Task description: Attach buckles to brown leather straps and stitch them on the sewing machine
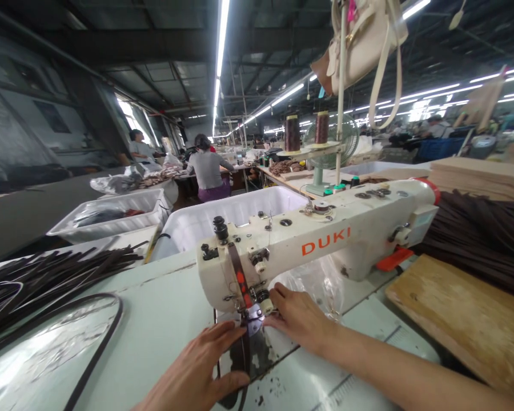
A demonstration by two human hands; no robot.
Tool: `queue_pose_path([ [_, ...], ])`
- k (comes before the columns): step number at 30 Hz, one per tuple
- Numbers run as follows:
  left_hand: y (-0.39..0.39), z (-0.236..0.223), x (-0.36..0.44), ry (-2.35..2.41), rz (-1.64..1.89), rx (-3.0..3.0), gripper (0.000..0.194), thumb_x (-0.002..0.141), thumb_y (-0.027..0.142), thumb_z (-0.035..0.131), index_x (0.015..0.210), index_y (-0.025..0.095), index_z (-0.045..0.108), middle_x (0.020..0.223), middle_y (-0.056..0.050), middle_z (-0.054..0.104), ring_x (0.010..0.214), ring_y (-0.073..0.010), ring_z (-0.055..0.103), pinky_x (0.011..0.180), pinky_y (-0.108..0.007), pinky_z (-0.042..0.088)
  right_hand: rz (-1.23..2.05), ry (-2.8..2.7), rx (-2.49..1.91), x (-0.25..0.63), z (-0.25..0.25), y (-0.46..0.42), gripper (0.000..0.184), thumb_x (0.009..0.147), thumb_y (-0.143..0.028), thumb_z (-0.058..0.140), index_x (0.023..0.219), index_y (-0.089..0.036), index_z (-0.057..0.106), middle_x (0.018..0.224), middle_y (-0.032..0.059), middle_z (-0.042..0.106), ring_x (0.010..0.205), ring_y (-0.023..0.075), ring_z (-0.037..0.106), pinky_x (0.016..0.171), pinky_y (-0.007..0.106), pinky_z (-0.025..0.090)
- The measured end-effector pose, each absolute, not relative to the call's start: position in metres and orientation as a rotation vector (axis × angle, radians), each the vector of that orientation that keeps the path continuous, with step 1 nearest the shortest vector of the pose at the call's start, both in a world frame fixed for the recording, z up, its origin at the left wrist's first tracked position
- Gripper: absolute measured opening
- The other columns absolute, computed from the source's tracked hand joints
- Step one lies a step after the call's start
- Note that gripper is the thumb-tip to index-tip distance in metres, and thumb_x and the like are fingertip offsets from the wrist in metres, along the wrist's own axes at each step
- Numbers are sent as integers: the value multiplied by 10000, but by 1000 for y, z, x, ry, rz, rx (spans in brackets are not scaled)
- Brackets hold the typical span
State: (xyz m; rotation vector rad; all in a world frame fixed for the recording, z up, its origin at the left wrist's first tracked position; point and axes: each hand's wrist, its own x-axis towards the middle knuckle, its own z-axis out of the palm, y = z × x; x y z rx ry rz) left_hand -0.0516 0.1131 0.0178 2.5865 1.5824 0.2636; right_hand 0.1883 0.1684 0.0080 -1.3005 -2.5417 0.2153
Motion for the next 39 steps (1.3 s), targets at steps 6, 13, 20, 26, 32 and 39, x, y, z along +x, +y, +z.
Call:
queue_pose_path([
  [6,103,19,-39,1361,404,3185,513,819,525,560,1174,161,629,1169,-103,665,1009,-213,669,848,-233,536,366,-2497,-1283,171,-3,179,295,875,-419,554,1063,-203,626,1060,61,617,944,232,620,771,304,451],
  [13,104,-6,-23,1350,663,3484,596,829,634,472,1031,100,644,966,-142,734,897,-235,704,722,-245,593,303,-2477,-1309,165,-10,178,307,885,-389,539,1108,-192,614,1108,92,631,977,264,617,817,345,449],
  [20,119,-63,-38,1281,992,3385,609,821,649,468,1125,127,551,1034,-133,722,1037,-253,655,819,-288,579,187,-2582,-1121,183,-16,174,203,911,-255,512,1093,-193,576,1080,75,618,896,202,640,724,277,470],
  [26,116,-43,-39,1282,788,3415,535,861,600,431,1108,147,571,1047,-101,724,1019,-239,662,788,-270,584,189,-2607,-1018,184,-15,178,191,931,-226,450,1016,-202,620,996,63,648,861,163,638,734,254,457],
  [32,111,-20,-38,1155,529,3498,333,885,311,483,1125,106,590,1073,-110,708,1002,-229,663,786,-239,571,322,-2701,-789,187,-3,170,254,927,-297,455,1127,-277,609,903,11,692,757,144,633,721,266,426],
  [39,102,-19,-39,1162,678,3169,529,863,311,535,1348,170,378,1130,-129,682,1080,-226,627,850,-238,552,682,-2521,-725,194,-2,177,473,931,-361,447,522,-138,531,471,-30,442,445,64,374,487,213,281],
])
